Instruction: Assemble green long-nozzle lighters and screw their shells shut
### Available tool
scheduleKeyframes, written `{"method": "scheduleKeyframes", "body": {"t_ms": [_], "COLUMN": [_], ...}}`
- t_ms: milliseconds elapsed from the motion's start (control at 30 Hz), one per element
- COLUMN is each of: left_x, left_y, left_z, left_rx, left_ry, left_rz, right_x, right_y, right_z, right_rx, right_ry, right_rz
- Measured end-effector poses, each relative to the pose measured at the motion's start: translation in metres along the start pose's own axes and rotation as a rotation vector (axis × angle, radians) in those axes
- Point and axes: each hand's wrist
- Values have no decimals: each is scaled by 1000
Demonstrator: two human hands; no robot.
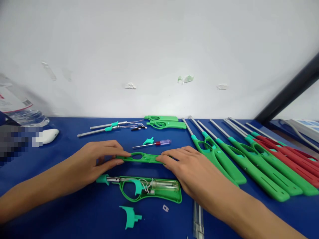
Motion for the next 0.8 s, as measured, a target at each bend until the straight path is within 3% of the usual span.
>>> {"method": "scheduleKeyframes", "body": {"t_ms": [167, 333, 467, 567, 800], "left_x": [1, -1, -4, -5, -8], "left_y": [-8, -19, -21, -19, -11], "left_z": [2, 0, 2, 6, 9], "left_rx": [-41, -165, -170, -109, 60], "left_ry": [-189, -271, -211, -144, -62], "left_rz": [-61, 45, 74, 15, -107], "right_x": [0, 1, -1, -1, 1], "right_y": [6, 15, 15, 14, 16], "right_z": [7, 11, 12, 16, 23], "right_rx": [57, 62, -30, -50, 74], "right_ry": [-105, -141, -183, -201, -66], "right_rz": [-141, -183, -130, -118, -140]}}
Point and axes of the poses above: each hand's wrist, its own x-axis towards the middle knuckle, its own z-axis out of the back of the hand, y = z × x, and after that the axes turned 6 degrees about y, right-handed
